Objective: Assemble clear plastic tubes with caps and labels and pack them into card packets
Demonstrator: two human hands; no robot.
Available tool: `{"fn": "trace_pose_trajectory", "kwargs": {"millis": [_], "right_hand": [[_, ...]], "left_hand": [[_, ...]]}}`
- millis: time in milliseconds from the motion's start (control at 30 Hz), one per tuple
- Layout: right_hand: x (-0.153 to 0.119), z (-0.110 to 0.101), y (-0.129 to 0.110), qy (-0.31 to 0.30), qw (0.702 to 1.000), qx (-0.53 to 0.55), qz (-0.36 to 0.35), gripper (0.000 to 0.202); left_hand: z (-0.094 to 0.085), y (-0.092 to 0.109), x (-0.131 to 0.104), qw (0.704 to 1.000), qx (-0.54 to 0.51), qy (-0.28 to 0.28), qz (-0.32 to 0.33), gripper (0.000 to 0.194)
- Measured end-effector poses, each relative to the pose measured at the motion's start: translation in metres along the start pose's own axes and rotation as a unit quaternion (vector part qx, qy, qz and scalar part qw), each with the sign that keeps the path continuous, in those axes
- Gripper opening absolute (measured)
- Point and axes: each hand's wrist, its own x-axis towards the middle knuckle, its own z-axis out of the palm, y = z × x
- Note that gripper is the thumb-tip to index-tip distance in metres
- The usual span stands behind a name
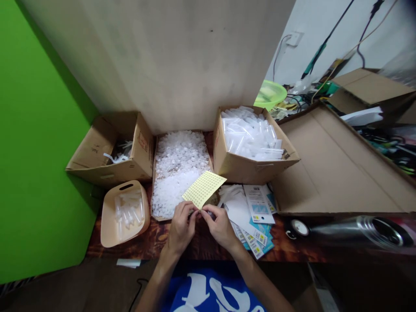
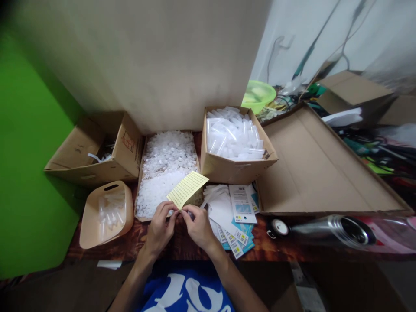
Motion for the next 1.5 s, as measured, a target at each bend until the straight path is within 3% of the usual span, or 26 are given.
{"fn": "trace_pose_trajectory", "kwargs": {"millis": [233, 400, 567, 667, 867, 933, 1000, 1100, 1167, 1333, 1500], "right_hand": [[-0.001, 0.002, 0.004, 0.004, 0.998, 0.052, 0.037, 0.021], [-0.002, 0.004, 0.014, -0.001, 0.983, 0.157, 0.098, 0.028], [-0.001, 0.001, 0.022, 0.009, 0.983, 0.15, 0.104, 0.033], [0.0, -0.002, 0.024, 0.05, 0.986, 0.122, 0.101, 0.028], [0.002, -0.024, 0.011, 0.198, 0.978, 0.041, 0.057, 0.035], [0.005, -0.031, 0.005, 0.216, 0.973, 0.063, 0.059, 0.033], [0.007, -0.033, 0.0, 0.217, 0.958, 0.168, 0.08, 0.034], [0.009, -0.027, -0.006, 0.192, 0.902, 0.366, 0.125, 0.038], [0.009, -0.019, -0.008, 0.165, 0.868, 0.44, 0.161, 0.04], [0.01, -0.007, -0.008, 0.133, 0.825, 0.509, 0.204, 0.042], [0.01, -0.007, -0.002, 0.124, 0.825, 0.511, 0.205, 0.04]], "left_hand": [[0.001, 0.002, 0.0, 1.0, -0.007, -0.014, -0.016, 0.012], [0.001, 0.004, -0.001, 0.995, -0.071, -0.021, -0.059, 0.01], [0.0, 0.004, -0.002, 0.983, -0.139, -0.068, -0.095, 0.01], [0.0, 0.003, -0.002, 0.973, -0.176, -0.08, -0.123, 0.012], [0.0, 0.004, -0.002, 0.96, -0.222, -0.061, -0.161, 0.014], [0.0, 0.006, -0.001, 0.956, -0.233, -0.062, -0.168, 0.016], [-0.001, 0.01, 0.001, 0.952, -0.246, -0.061, -0.172, 0.017], [-0.001, 0.018, 0.006, 0.947, -0.267, -0.061, -0.17, 0.02], [-0.001, 0.025, 0.01, 0.943, -0.282, -0.063, -0.167, 0.021], [0.002, 0.036, 0.017, 0.932, -0.305, -0.073, -0.181, 0.024], [0.007, 0.034, 0.019, 0.933, -0.297, -0.057, -0.192, 0.026]]}}
